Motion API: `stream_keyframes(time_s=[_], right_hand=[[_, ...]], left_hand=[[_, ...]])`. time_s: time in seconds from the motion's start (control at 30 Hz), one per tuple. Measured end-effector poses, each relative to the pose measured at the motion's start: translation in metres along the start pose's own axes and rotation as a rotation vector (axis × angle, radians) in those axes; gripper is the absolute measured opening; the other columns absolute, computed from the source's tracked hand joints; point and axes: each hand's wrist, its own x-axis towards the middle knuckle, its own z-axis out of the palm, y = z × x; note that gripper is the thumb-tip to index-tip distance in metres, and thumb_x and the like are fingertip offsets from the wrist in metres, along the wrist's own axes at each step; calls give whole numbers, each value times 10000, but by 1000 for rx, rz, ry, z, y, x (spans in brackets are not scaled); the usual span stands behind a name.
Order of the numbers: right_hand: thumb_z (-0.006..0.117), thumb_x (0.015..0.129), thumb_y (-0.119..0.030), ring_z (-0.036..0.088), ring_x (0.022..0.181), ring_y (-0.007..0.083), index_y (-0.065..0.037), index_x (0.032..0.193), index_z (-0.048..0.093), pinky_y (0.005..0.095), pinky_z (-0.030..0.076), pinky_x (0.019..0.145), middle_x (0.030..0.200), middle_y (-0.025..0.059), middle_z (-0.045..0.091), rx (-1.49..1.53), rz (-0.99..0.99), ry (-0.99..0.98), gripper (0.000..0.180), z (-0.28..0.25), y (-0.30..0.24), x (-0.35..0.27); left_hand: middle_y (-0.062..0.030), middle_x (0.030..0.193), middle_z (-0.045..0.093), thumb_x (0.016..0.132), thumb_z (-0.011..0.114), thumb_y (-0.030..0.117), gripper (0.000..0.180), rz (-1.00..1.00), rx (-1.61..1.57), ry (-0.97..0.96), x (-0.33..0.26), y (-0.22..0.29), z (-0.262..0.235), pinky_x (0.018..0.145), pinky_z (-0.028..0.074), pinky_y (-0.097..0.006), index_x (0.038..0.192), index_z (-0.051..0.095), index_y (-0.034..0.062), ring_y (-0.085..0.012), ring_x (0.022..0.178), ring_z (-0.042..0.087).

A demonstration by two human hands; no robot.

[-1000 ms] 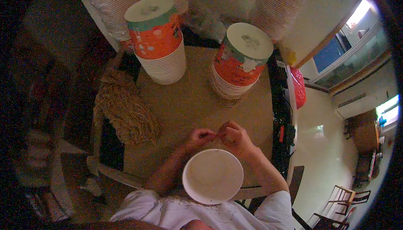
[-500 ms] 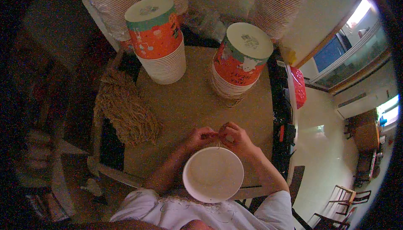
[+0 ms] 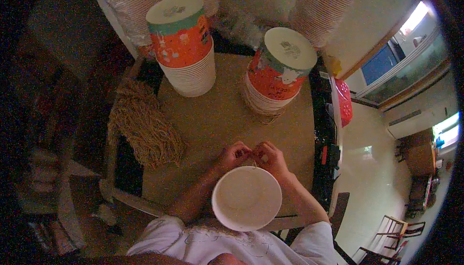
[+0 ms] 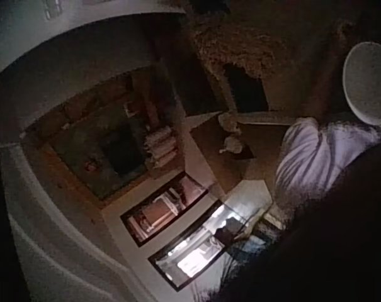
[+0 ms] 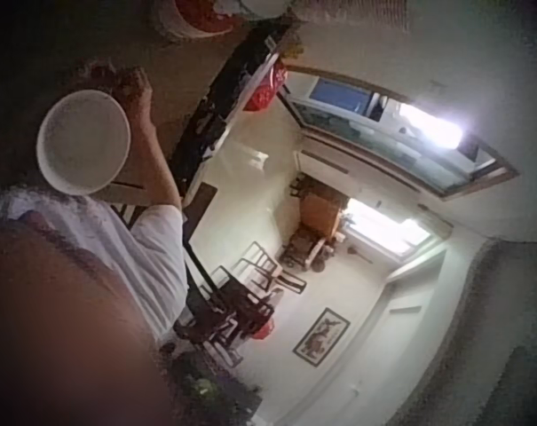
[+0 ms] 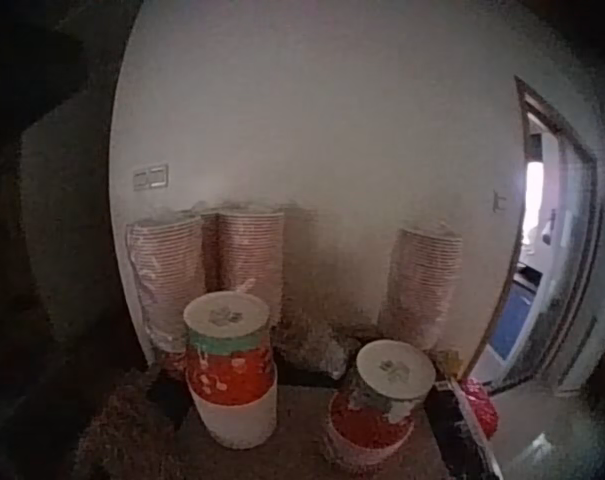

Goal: Manually attaching string handles to printed paper buckets at a workstation.

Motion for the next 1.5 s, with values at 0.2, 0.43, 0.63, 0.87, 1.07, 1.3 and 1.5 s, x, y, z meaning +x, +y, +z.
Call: stream_keyframes(time_s=[0.2,0.43,0.63,0.87,1.07,1.3,1.5], right_hand=[[652,674,53,570,668,181,-28,774,579,264,470,581,770,84,565,15,7,72,148,4,0,1],[636,673,42,572,706,248,-43,832,607,315,474,618,794,98,576,-77,-26,18,183,-1,-1,-2],[615,677,63,578,710,270,-33,799,576,336,473,595,771,107,575,-185,-43,117,160,-4,-15,-5],[602,695,27,563,692,295,-43,797,568,352,457,579,754,111,560,-219,-57,115,129,-1,-7,-6],[615,677,16,551,685,301,-55,781,576,361,446,579,742,108,553,-240,-31,100,132,1,-11,-7],[630,665,-3,551,688,301,-59,768,581,361,445,577,742,104,559,-228,-7,90,127,3,-13,-6],[617,668,20,554,686,307,-55,766,585,357,450,574,740,113,559,-214,35,100,127,1,-12,-6]], left_hand=[[-66,786,555,784,617,184,166,31,74,34,-3,9,-1,616,448,-274,829,612,24,-152,695,548],[-68,785,538,788,604,159,137,-9,78,56,-6,19,-2,609,443,-274,808,592,25,-148,689,531],[-68,766,552,785,606,123,118,1,168,109,-12,26,-8,588,448,-276,817,575,13,-145,639,534],[-61,726,577,767,613,98,153,-10,8,19,-13,61,-3,592,460,-272,909,577,53,-140,648,562],[-91,755,582,742,624,87,172,105,173,40,-10,54,-2,591,471,-307,910,603,115,-202,666,594],[-105,759,575,746,605,167,141,283,483,13,-8,58,-7,589,464,-391,878,607,119,-301,700,579],[-105,736,562,758,588,183,111,313,545,25,-8,59,-5,565,456,-410,828,590,98,-308,677,572]])
